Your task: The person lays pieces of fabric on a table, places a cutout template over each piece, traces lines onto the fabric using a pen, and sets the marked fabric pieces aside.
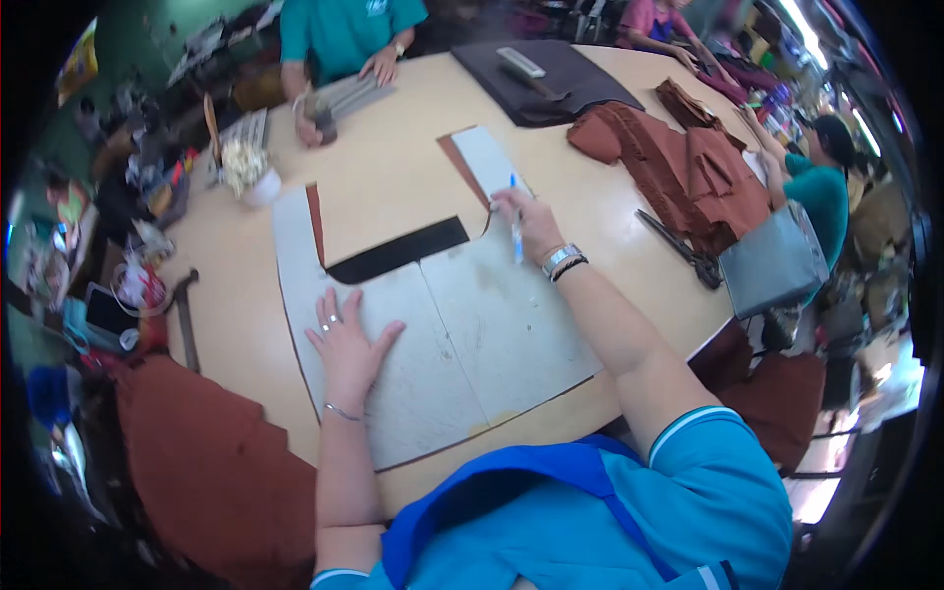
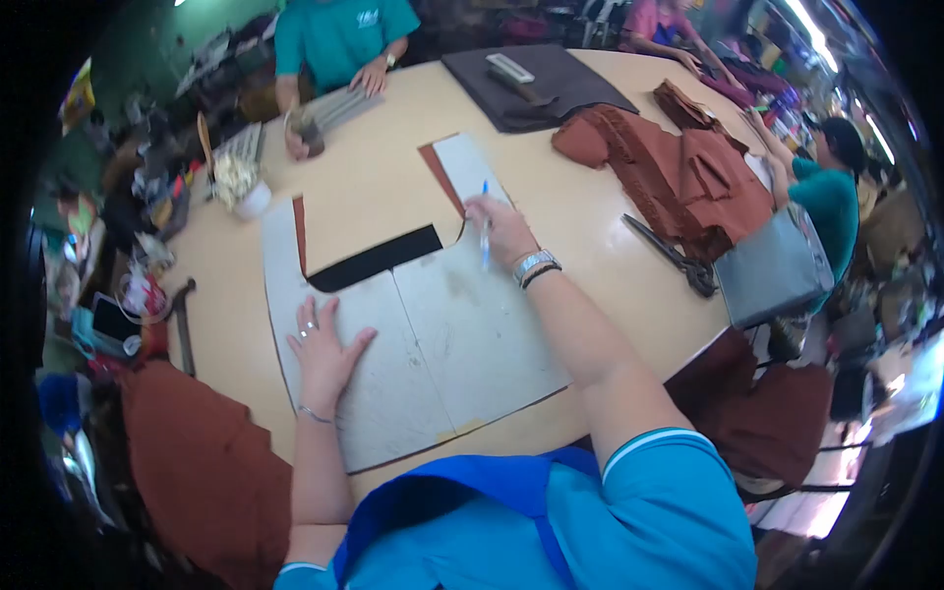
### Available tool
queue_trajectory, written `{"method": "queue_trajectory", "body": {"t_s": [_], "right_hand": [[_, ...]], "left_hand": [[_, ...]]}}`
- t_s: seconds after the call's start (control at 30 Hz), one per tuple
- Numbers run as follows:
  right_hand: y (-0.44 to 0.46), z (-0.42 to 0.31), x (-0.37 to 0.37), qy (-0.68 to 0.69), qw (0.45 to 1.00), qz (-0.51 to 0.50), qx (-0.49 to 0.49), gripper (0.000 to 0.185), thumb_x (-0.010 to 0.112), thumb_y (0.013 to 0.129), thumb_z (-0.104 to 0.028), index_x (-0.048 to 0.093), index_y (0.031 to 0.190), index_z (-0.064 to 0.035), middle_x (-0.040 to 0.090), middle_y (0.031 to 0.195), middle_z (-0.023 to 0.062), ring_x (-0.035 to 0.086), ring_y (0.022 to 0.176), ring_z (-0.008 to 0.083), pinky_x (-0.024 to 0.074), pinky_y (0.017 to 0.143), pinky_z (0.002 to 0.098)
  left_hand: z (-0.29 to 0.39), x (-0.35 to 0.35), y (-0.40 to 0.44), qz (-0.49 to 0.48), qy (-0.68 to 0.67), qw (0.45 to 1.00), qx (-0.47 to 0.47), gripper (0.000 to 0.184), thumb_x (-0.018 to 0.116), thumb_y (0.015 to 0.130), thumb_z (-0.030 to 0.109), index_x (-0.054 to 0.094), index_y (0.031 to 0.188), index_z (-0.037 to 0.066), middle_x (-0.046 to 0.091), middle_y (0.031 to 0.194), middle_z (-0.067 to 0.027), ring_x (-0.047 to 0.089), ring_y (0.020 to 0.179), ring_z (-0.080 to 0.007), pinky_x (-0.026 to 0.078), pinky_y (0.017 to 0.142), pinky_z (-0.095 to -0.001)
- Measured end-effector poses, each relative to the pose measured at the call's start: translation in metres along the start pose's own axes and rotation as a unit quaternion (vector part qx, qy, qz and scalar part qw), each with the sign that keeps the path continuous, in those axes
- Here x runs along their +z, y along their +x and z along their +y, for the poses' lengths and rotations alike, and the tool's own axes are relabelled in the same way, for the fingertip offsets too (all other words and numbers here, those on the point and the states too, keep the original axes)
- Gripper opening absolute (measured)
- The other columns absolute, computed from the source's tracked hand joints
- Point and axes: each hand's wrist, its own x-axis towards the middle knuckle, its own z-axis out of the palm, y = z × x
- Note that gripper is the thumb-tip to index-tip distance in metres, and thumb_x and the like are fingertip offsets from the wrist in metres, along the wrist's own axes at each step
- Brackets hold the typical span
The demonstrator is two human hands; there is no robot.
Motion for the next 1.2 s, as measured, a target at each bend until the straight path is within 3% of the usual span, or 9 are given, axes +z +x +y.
{"method": "queue_trajectory", "body": {"t_s": [0.1,0.3,0.4,0.5,0.6,0.8,1.0,1.17,1.2], "right_hand": [[-0.033,-0.015,-0.030,-0.151,0.981,-0.055,-0.105,0.027,0.067,0.089,-0.022,0.062,0.111,-0.0068,0.069,0.102,0.0137,0.065,0.097,0.0299,0.0512,0.085,0.0368],[-0.164,-0.035,-0.102,-0.197,0.978,-0.065,-0.019,0.043,0.073,0.083,-0.028,0.060,0.117,-0.0048,0.059,0.127,0.0229,0.055,0.115,0.0397,0.0442,0.097,0.0473],[-0.196,-0.049,-0.117,-0.182,0.981,-0.067,0.011,0.049,0.077,0.080,-0.026,0.059,0.120,-0.0028,0.060,0.124,0.0223,0.057,0.114,0.0370,0.0457,0.097,0.0445],[-0.191,-0.055,-0.117,-0.034,0.985,-0.066,0.158,0.052,0.080,0.079,-0.023,0.059,0.121,-0.0017,0.062,0.119,0.0186,0.058,0.113,0.0293,0.0475,0.095,0.0399],[-0.177,-0.021,-0.103,0.078,0.983,-0.010,0.163,0.056,0.081,0.079,-0.022,0.057,0.125,-0.0008,0.063,0.112,0.0133,0.059,0.106,0.0215,0.0499,0.090,0.0342],[-0.150,-0.017,-0.114,0.054,0.971,-0.087,0.216,0.061,0.081,0.080,-0.024,0.053,0.129,0.0012,0.063,0.108,0.0106,0.060,0.086,0.0140,0.0510,0.078,0.0294],[-0.128,-0.038,-0.142,0.206,0.896,-0.091,0.383,0.049,0.075,0.086,-0.022,0.057,0.124,0.0041,0.065,0.100,0.0074,0.060,0.080,0.0125,0.0499,0.075,0.0261],[-0.146,-0.076,-0.152,0.134,0.972,-0.113,0.157,0.038,0.066,0.092,-0.021,0.057,0.120,0.0037,0.064,0.098,0.0067,0.058,0.086,0.0121,0.0490,0.080,0.0291],[-0.147,-0.087,-0.158,0.080,0.985,-0.100,0.113,0.036,0.064,0.093,-0.020,0.058,0.119,0.0036,0.064,0.099,0.0064,0.058,0.088,0.0120,0.0486,0.081,0.0296]], "left_hand": [[-0.001,0.001,-0.003,-0.008,-0.012,1.000,0.011,0.083,0.069,0.080,0.057,0.041,0.142,0.010,0.023,0.155,-0.0224,0.016,0.146,-0.0394,0.013,0.112,-0.0661],[-0.017,-0.014,-0.078,-0.041,0.005,0.999,0.035,0.095,0.069,0.075,0.063,0.036,0.148,0.011,0.018,0.156,-0.0255,0.012,0.146,-0.0424,0.011,0.111,-0.0678],[-0.017,-0.008,-0.134,-0.035,0.046,0.998,0.012,0.098,0.069,0.074,0.065,0.034,0.149,0.013,0.017,0.157,-0.0261,0.013,0.146,-0.0435,0.012,0.111,-0.0674],[-0.012,-0.006,-0.159,-0.035,0.055,0.998,-0.003,0.098,0.068,0.074,0.067,0.035,0.149,0.014,0.017,0.156,-0.0262,0.014,0.146,-0.0441,0.013,0.111,-0.0674],[-0.010,-0.003,-0.164,-0.023,0.048,0.999,-0.007,0.097,0.067,0.073,0.069,0.036,0.149,0.015,0.018,0.156,-0.0258,0.015,0.145,-0.0439,0.013,0.111,-0.0676],[-0.007,-0.002,-0.166,-0.007,0.042,0.999,-0.007,0.097,0.068,0.072,0.069,0.038,0.148,0.016,0.021,0.156,-0.0256,0.018,0.145,-0.0439,0.015,0.111,-0.0660],[-0.002,-0.012,-0.178,-0.010,0.039,0.999,0.011,0.094,0.068,0.072,0.069,0.043,0.146,0.016,0.028,0.153,-0.0258,0.023,0.142,-0.0434,0.021,0.110,-0.0625],[-0.026,-0.019,-0.149,-0.068,-0.040,0.996,-0.046,0.077,0.060,0.084,0.061,0.047,0.141,0.012,0.042,0.144,-0.0243,0.039,0.134,-0.0401,0.033,0.106,-0.0533],[-0.035,-0.016,-0.138,0.005,-0.037,0.997,-0.069,0.073,0.058,0.087,0.059,0.047,0.141,0.011,0.045,0.141,-0.0234,0.042,0.131,-0.0389,0.034,0.105,-0.0515]]}}
